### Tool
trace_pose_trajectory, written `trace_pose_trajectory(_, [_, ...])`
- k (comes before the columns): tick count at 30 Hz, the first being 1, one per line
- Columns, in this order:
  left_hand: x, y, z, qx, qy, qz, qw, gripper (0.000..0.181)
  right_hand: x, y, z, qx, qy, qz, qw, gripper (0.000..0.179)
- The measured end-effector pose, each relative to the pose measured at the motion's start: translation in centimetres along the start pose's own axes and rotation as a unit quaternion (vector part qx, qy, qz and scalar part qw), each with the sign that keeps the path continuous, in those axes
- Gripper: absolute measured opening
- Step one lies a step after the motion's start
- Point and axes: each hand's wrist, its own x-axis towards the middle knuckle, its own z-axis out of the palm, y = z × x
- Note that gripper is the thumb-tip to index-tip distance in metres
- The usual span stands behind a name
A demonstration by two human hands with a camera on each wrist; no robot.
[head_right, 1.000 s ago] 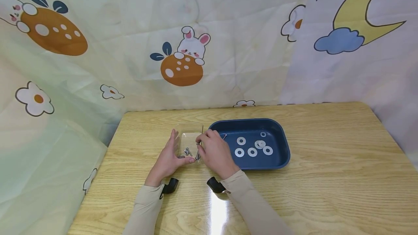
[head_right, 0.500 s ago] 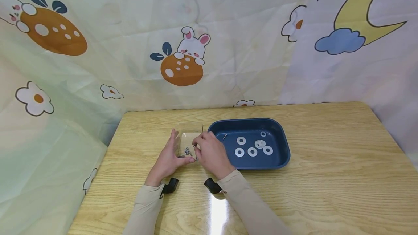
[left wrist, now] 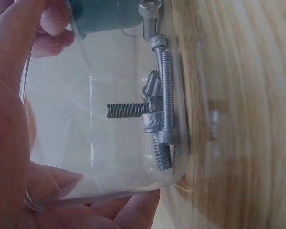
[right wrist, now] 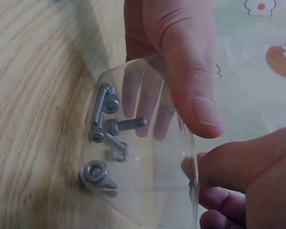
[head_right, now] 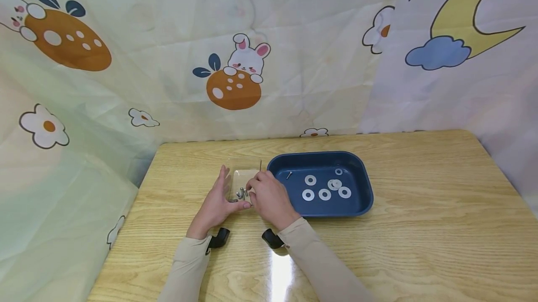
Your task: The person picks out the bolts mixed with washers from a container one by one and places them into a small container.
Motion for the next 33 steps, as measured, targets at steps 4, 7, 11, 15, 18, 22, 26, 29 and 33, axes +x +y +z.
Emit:
trace_pose_trajectory(4, [0.0, 0.0, 0.0, -0.002, 0.0, 0.0, 1.0, 0.135, 0.0, 0.2, -0.1, -0.004, 0.002, 0.002, 1.0, 0.009])
trace_pose_trajectory(7, [0.0, 0.0, 0.0, -0.006, 0.001, 0.0, 1.0, 0.134, 0.0, 0.2, -0.5, -0.008, 0.005, 0.001, 1.0, 0.01])
trace_pose_trajectory(11, [0.0, 0.0, -0.1, -0.008, 0.001, -0.003, 1.0, 0.131, 0.1, 0.3, -1.1, -0.008, 0.011, 0.005, 0.9999, 0.012])
trace_pose_trajectory(15, [-0.1, 0.0, 0.0, -0.012, 0.002, -0.007, 0.9999, 0.13, 0.0, 0.4, -1.8, -0.006, 0.027, 0.011, 0.9996, 0.015])
trace_pose_trajectory(18, [-0.2, 0.1, 0.0, -0.014, 0.002, -0.009, 0.9999, 0.13, -0.1, 0.5, -2.1, -0.001, 0.04, 0.014, 0.9991, 0.017])
trace_pose_trajectory(22, [-0.2, 0.2, 0.0, -0.012, 0.004, -0.011, 0.9999, 0.131, -0.2, 0.8, -2.4, 0.004, 0.053, 0.016, 0.9985, 0.018])
trace_pose_trajectory(26, [-0.1, 0.2, -0.1, -0.014, 0.008, -0.01, 0.9998, 0.133, -0.3, 1.2, -2.5, 0.002, 0.056, 0.022, 0.9982, 0.019])
trace_pose_trajectory(29, [-0.1, 0.2, -0.1, -0.016, 0.008, -0.006, 0.9998, 0.133, -0.4, 1.5, -2.5, -0.002, 0.057, 0.03, 0.9979, 0.019])
trace_pose_trajectory(33, [-0.1, 0.2, -0.1, -0.015, 0.006, -0.004, 0.9999, 0.133, -0.5, 2.1, -2.6, -0.006, 0.056, 0.046, 0.9973, 0.019])
